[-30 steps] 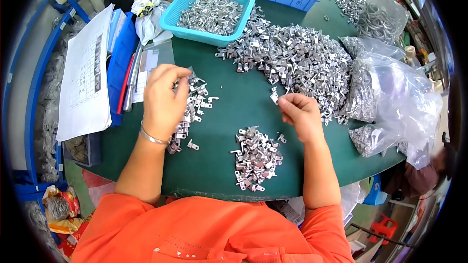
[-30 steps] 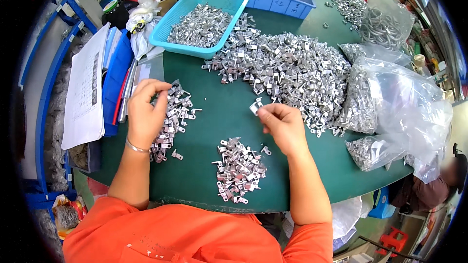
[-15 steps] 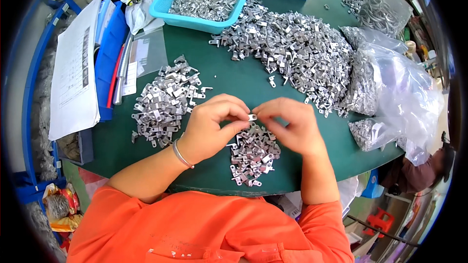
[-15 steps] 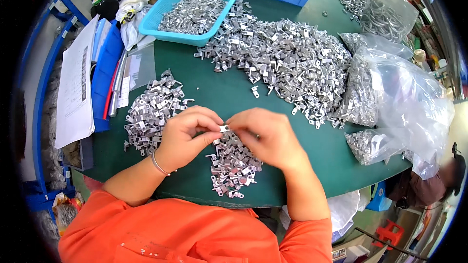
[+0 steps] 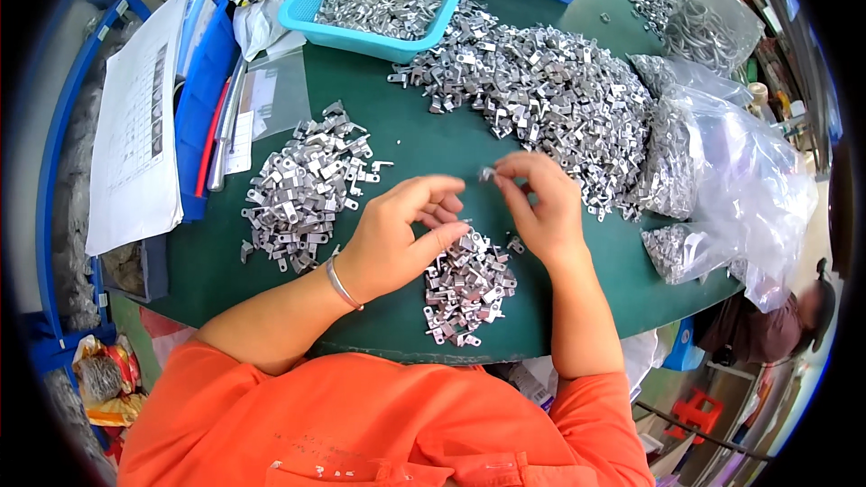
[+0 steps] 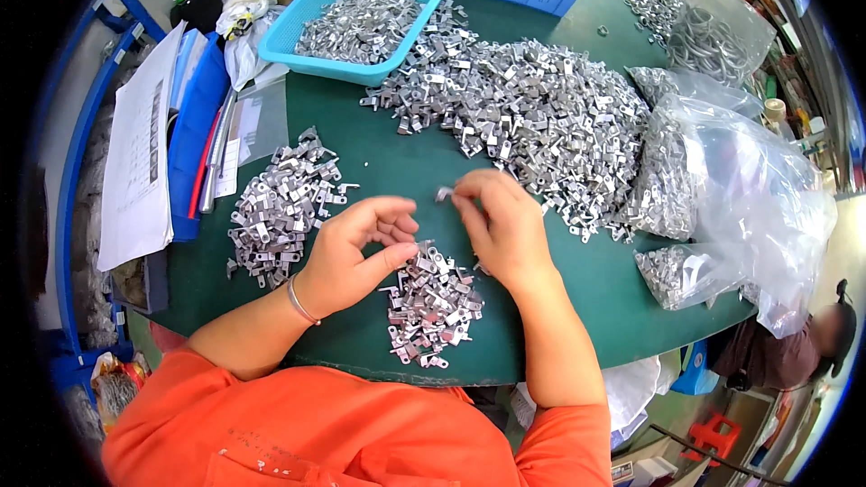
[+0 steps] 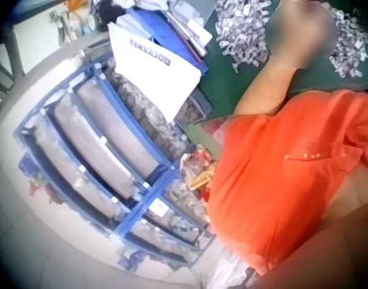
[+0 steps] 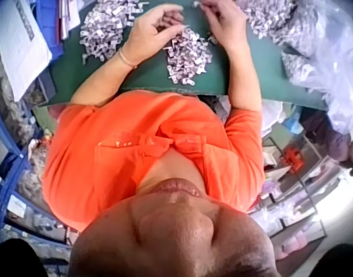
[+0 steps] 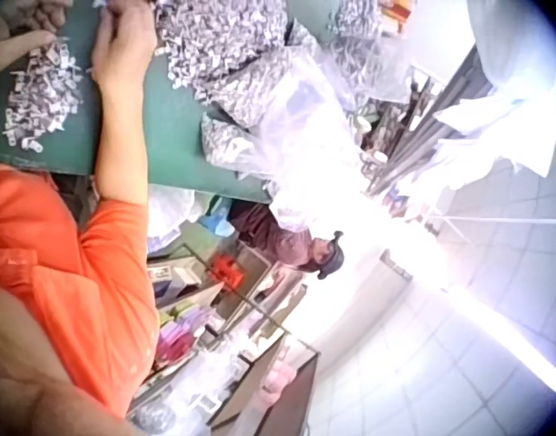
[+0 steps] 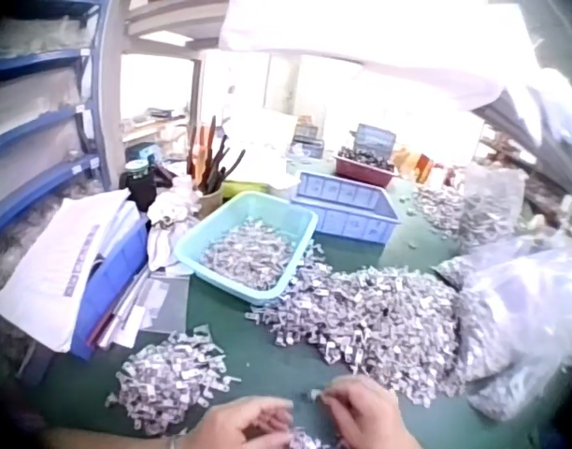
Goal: The person sits at a green workbench and sorts small silver metal parts by hand. They pick up individual pieces from a large pile, inspect them, and place them into a separate pile or a blue bin. The person occasionally interacts with a coworker and handles a plastic bag containing more parts.
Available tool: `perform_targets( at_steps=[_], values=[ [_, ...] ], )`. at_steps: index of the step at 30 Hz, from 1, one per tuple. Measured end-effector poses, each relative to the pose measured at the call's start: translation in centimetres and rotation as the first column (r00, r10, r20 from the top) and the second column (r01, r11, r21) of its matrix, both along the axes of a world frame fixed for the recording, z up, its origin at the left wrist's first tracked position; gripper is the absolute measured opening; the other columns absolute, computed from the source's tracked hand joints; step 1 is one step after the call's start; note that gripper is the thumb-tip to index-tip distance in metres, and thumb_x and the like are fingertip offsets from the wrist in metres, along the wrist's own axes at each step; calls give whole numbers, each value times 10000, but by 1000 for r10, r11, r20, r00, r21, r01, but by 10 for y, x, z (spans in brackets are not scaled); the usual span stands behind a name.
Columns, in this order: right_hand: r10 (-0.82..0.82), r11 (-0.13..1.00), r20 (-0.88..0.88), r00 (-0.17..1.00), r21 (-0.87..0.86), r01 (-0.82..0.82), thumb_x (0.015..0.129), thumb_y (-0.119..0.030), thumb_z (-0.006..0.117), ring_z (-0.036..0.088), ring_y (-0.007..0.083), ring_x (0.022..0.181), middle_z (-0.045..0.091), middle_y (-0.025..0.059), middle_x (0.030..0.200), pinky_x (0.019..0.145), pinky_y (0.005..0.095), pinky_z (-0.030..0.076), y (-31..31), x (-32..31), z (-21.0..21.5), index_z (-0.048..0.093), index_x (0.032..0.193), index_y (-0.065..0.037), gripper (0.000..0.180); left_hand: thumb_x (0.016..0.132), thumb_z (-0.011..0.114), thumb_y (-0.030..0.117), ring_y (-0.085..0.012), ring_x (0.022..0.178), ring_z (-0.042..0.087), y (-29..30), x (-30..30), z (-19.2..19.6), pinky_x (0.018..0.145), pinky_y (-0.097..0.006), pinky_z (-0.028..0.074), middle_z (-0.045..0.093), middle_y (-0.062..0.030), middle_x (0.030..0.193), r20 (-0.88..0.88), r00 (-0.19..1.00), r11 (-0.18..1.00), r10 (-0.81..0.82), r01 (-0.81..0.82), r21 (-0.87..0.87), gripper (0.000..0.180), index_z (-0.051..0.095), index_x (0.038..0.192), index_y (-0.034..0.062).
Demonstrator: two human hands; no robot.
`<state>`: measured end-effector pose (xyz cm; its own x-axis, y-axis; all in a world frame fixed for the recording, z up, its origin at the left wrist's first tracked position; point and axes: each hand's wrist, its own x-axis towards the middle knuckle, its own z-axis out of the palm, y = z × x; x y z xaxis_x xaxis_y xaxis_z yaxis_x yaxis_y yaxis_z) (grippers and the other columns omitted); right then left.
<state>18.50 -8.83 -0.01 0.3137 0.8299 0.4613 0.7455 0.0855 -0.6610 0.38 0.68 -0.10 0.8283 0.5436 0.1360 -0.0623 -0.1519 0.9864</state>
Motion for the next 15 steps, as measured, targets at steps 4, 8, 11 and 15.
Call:
perform_targets(
  at_steps=[4, 8, 11, 15],
  values=[
    [204, 963, 138, 969, 152, -224, 690, 60, 693, 625, 221, 705, 642, 94, 857, 595, 292, 508, -3, -17, 13, 605, 843, -30, 199, 818, 640, -29, -143, 866, 614, 1, -1, -3, 770, -252, 518, 612, -101, 962, 48, 999, 936, -3, 20, -352, 291, 543, 1092, -53],
    [225, 964, -37, 974, 155, -217, 687, 73, 687, 629, 214, 705, 639, 89, 833, 577, 286, 505, -3, -23, 17, 612, 834, -21, 189, 821, 620, -57, -147, 885, 619, 2, -2, -4, 779, -255, 524, 622, -91, 960, 84, 996, 947, -3, 29, -318, 246, 556, 1059, -51],
    [242, 970, -180, 953, 78, -232, 692, 74, 684, 629, 214, 708, 638, 89, 828, 580, 286, 505, -8, -25, 19, 622, 836, -24, 185, 803, 633, -65, -146, 875, 620, 2, -1, -5, 783, -256, 527, 625, -97, 975, 116, 993, 983, 8, 13, -181, 216, 586, 1011, -29],
    [360, 932, -13, 933, 53, -359, 689, 47, 696, 626, 236, 757, 635, 88, 828, 639, 305, 511, -10, -22, 31, 635, 845, -27, 184, 746, 683, -61, -167, 839, 630, 5, -4, 2, 746, -266, 526, 639, -102, 940, 155, 988, 990, -20, -2, 139, 173, 632, 897, 6]
  ],
)
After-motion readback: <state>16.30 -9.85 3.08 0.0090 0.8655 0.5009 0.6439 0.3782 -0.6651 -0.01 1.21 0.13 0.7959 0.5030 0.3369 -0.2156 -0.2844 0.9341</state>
